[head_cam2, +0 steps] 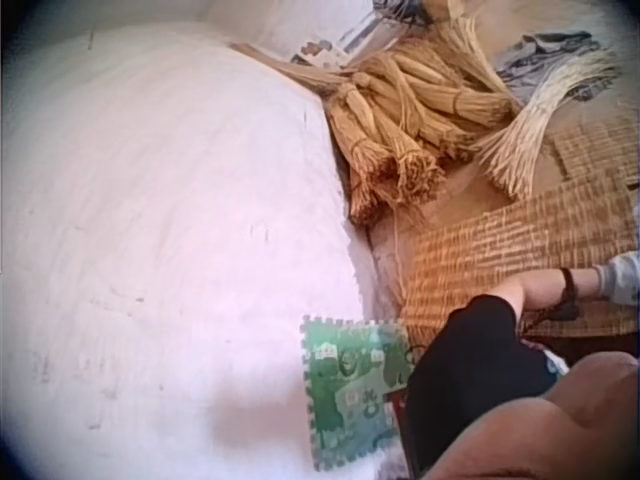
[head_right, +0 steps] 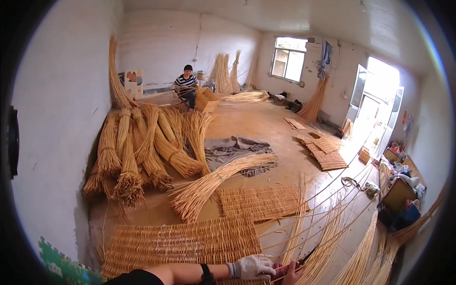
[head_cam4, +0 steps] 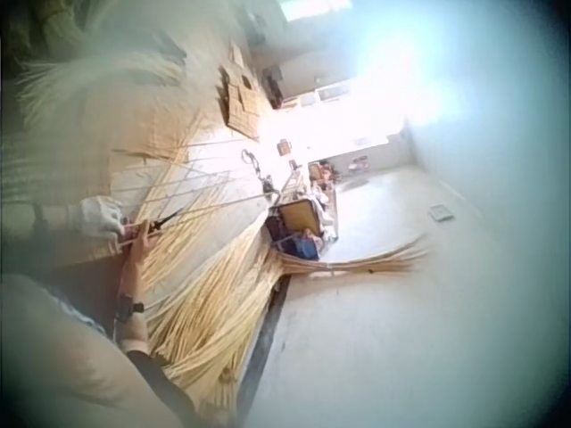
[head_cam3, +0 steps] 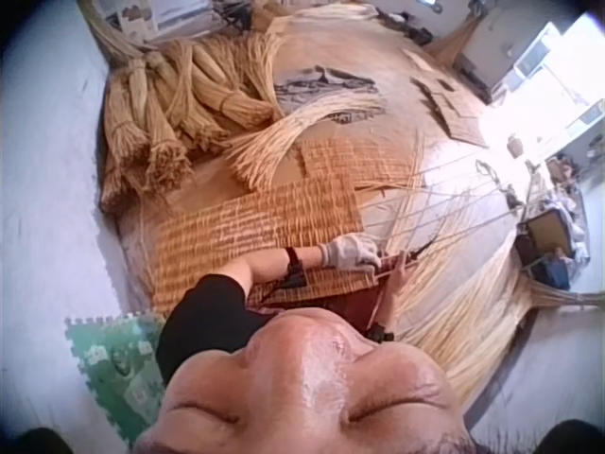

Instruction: Weave a large mat using long reeds on the floor.

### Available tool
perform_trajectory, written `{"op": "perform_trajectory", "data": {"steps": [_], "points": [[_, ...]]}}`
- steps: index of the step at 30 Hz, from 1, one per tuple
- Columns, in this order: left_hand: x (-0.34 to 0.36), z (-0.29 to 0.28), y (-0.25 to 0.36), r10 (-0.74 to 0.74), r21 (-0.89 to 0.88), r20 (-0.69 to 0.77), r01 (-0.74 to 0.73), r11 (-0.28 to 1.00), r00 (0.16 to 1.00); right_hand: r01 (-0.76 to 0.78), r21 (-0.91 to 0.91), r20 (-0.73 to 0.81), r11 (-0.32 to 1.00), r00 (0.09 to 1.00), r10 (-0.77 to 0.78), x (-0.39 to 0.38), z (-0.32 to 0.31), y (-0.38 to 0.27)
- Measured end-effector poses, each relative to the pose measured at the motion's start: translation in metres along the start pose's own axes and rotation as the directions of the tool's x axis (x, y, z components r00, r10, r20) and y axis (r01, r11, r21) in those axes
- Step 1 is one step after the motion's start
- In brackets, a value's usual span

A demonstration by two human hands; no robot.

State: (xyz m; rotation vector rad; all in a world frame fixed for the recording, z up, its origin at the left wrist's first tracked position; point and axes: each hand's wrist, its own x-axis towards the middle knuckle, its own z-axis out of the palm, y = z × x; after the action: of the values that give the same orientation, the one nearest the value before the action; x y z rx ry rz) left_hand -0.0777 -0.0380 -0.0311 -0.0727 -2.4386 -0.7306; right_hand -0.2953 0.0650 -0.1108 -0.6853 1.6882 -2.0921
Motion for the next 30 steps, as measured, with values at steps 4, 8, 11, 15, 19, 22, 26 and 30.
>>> {"op": "perform_trajectory", "data": {"steps": [4,8,11,15,19,22,26,30], "points": [[0.001,-0.002,0.002,-0.004,0.021,0.03,0.003,1.0,1.0,0.118,-0.245,-0.184,0.962,0.969,-0.166,-0.006,-0.003,0.011],[0.001,-0.001,0.003,-0.009,0.038,0.012,0.009,0.999,1.0,0.126,-0.331,-0.214,0.935,0.955,-0.205,-0.021,0.001,-0.003],[0.0,0.0,0.003,-0.049,0.073,0.076,0.043,0.996,0.996,0.134,-0.234,-0.235,0.963,0.953,-0.189,-0.03,0.003,-0.017],[0.0,0.001,0.003,-0.051,0.074,0.101,0.043,0.996,0.994,0.206,-0.371,-0.155,0.905,0.948,-0.279,-0.031,0.002,-0.02],[0.001,0.0,0.006,-0.001,0.066,0.056,-0.002,0.998,0.998,0.07,-0.045,-0.145,0.997,0.986,-0.076,-0.022,0.001,-0.003],[0.002,-0.001,0.009,0.027,0.087,0.068,-0.033,0.996,0.997,0.166,0.002,-0.198,0.986,0.967,-0.162,-0.017,0.0,0.008],[0.008,0.0,0.01,0.023,0.069,0.103,-0.03,0.997,0.994,0.143,0.025,-0.12,0.989,0.983,-0.139,-0.016,0.0,0.009],[0.014,0.0,0.013,-0.023,0.063,0.092,0.018,0.998,0.995,0.069,0.063,-0.116,0.996,0.991,-0.061,-0.022,-0.002,-0.004]]}}
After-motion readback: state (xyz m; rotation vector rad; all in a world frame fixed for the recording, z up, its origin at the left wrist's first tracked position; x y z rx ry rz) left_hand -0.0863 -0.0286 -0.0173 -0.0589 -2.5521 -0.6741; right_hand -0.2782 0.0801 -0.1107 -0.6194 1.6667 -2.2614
